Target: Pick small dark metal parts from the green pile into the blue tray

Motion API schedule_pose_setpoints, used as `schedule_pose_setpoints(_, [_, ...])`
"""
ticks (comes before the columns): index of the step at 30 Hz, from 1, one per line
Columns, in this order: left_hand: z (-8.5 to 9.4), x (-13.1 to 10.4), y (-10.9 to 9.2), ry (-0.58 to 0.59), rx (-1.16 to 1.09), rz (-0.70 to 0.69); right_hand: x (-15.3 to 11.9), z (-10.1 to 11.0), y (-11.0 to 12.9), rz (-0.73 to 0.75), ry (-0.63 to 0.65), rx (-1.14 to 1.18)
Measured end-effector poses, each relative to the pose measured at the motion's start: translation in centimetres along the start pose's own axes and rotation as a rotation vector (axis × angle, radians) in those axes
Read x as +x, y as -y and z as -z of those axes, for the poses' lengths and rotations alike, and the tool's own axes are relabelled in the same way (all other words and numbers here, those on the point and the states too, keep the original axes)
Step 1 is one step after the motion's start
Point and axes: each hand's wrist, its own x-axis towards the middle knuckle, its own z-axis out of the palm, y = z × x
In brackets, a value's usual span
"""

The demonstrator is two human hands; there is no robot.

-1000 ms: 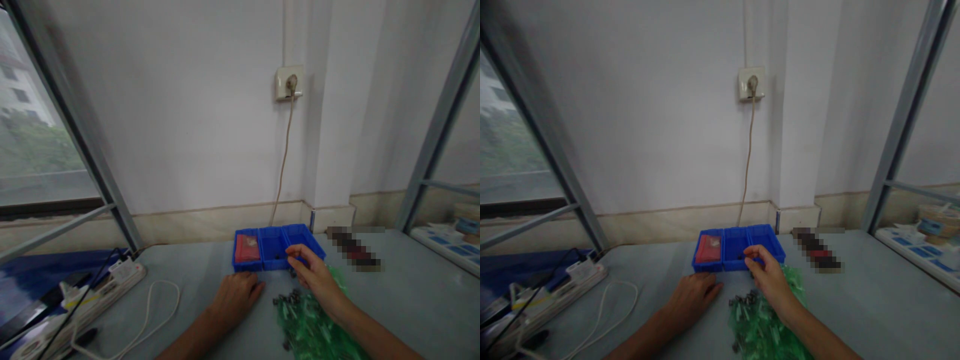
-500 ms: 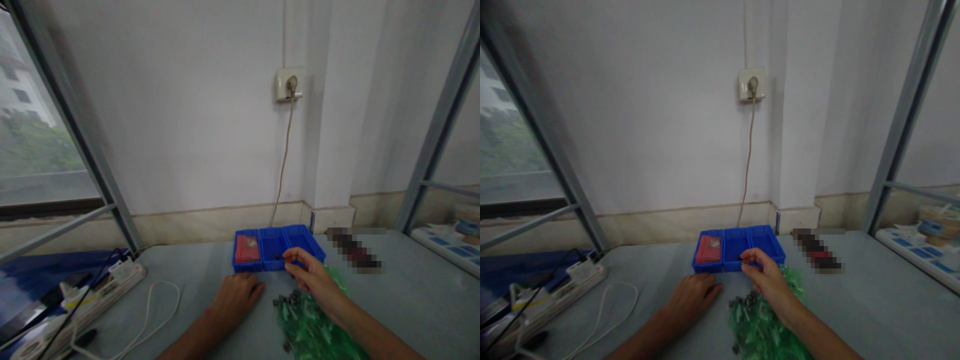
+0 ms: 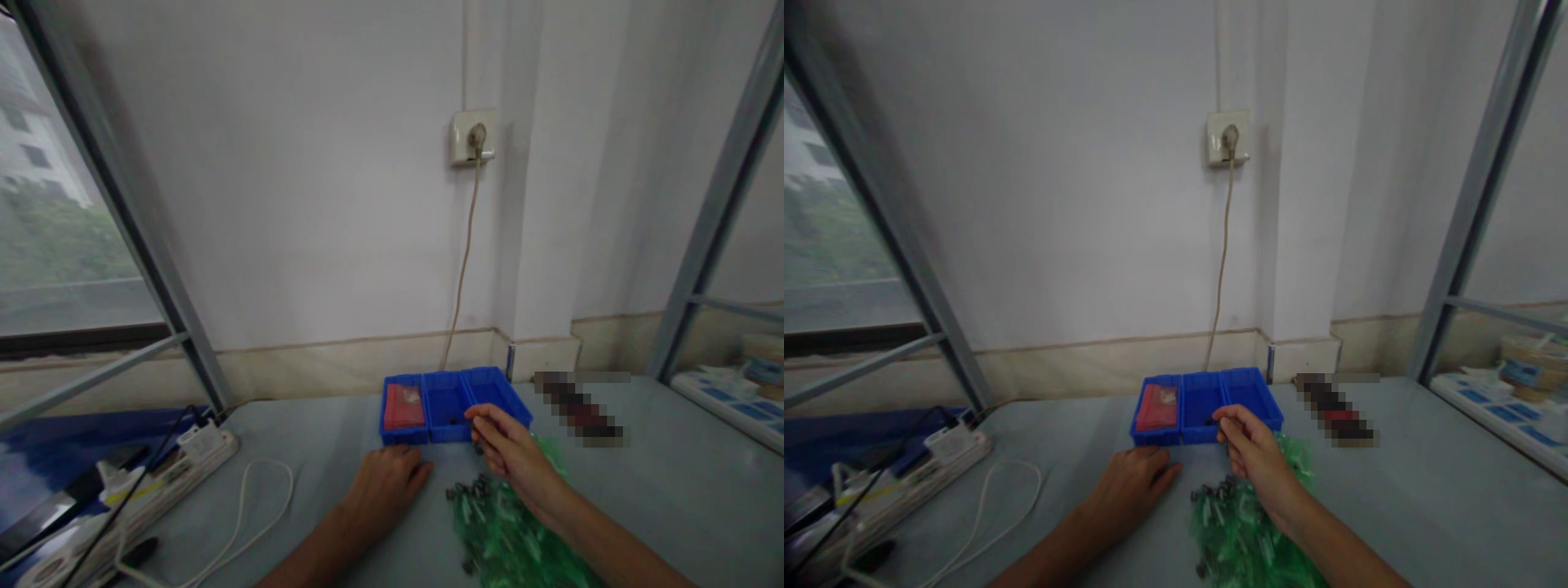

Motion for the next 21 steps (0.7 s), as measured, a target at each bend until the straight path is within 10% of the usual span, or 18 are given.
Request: schedule_pose_setpoints(21, [0.31, -0.12, -0.18, 0.005, 0.030, 0.005, 0.04, 0.08, 0.26, 0.043, -0.067, 0.007])
